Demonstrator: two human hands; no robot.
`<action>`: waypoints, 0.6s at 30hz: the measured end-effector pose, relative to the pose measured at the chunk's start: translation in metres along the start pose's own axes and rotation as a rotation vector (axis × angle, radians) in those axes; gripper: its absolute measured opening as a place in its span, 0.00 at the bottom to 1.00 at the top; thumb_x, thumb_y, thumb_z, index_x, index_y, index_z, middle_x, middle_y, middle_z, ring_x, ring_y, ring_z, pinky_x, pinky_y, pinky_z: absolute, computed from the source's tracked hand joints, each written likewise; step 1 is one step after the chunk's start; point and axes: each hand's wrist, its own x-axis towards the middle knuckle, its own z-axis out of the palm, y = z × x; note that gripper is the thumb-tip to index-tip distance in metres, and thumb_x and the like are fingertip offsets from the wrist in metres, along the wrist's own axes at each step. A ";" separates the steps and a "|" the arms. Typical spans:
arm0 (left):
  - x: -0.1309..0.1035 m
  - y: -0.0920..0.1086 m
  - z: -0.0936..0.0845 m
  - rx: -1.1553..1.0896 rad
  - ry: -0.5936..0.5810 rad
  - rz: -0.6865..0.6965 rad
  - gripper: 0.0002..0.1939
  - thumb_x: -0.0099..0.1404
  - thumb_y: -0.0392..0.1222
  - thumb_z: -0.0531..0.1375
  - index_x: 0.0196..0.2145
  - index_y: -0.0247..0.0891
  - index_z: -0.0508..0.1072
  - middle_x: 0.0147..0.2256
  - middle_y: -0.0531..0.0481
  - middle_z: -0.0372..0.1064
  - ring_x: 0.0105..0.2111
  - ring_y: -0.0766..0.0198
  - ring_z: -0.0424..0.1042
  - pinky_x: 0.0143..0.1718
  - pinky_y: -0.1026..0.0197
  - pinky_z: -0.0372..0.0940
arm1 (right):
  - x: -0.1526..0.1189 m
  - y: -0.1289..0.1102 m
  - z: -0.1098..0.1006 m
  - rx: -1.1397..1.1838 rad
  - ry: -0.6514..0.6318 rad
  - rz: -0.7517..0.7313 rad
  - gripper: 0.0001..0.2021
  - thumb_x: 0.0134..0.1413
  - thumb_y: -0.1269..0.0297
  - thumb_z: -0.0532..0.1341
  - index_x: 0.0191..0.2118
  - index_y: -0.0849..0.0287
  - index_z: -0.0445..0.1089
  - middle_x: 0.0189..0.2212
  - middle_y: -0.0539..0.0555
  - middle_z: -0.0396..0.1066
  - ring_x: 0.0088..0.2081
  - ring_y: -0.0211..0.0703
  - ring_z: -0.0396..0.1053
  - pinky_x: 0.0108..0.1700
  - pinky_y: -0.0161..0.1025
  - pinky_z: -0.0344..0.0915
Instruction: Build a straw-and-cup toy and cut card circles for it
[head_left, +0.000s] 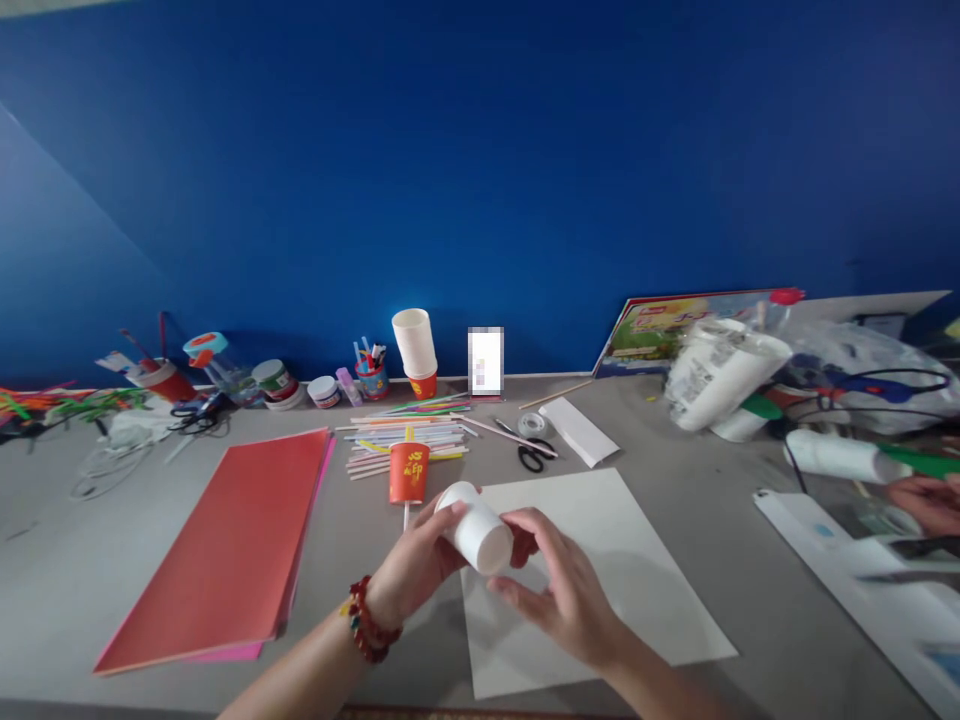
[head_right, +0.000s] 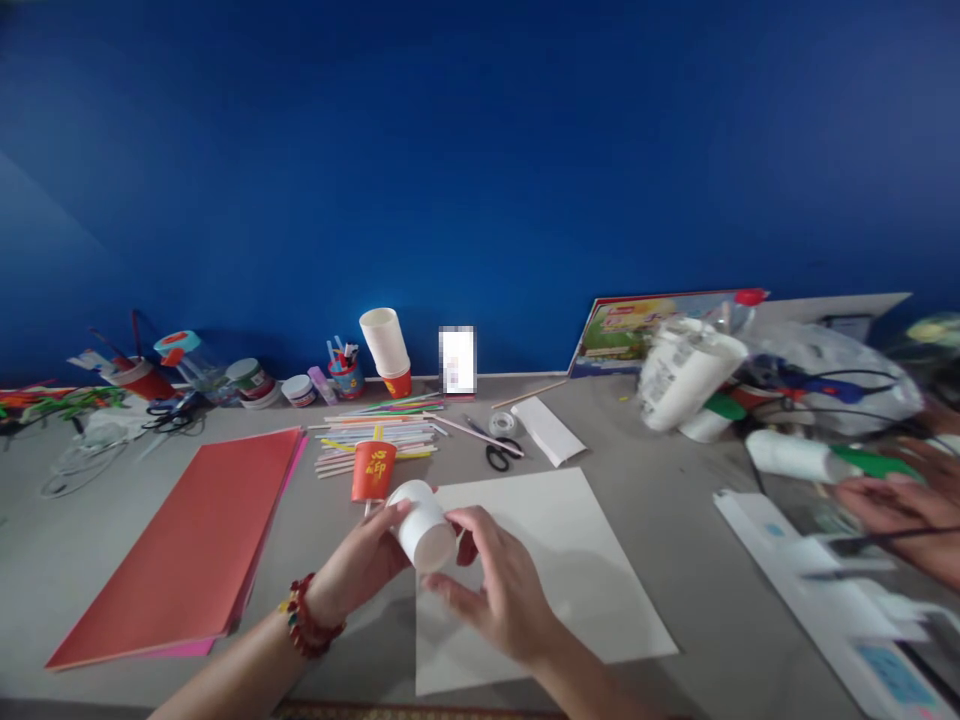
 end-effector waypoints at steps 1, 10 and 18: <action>-0.003 0.000 -0.003 0.092 0.031 0.053 0.25 0.63 0.51 0.63 0.54 0.37 0.69 0.45 0.43 0.72 0.41 0.59 0.72 0.39 0.62 0.68 | 0.001 0.005 -0.005 -0.020 -0.013 0.004 0.21 0.59 0.52 0.61 0.54 0.51 0.60 0.39 0.54 0.72 0.34 0.45 0.71 0.36 0.40 0.69; -0.019 -0.002 -0.014 1.128 0.098 0.667 0.30 0.60 0.46 0.66 0.59 0.48 0.65 0.59 0.41 0.60 0.59 0.49 0.62 0.58 0.47 0.62 | 0.057 0.082 -0.082 -0.464 0.092 0.143 0.10 0.62 0.61 0.54 0.34 0.55 0.71 0.31 0.54 0.75 0.32 0.46 0.71 0.34 0.39 0.63; -0.010 -0.029 -0.006 1.489 -0.085 0.707 0.39 0.61 0.47 0.65 0.65 0.53 0.53 0.63 0.40 0.54 0.61 0.46 0.60 0.57 0.43 0.65 | 0.095 0.077 -0.047 -0.452 -0.044 0.078 0.08 0.59 0.65 0.57 0.36 0.55 0.74 0.30 0.52 0.76 0.30 0.43 0.71 0.32 0.36 0.61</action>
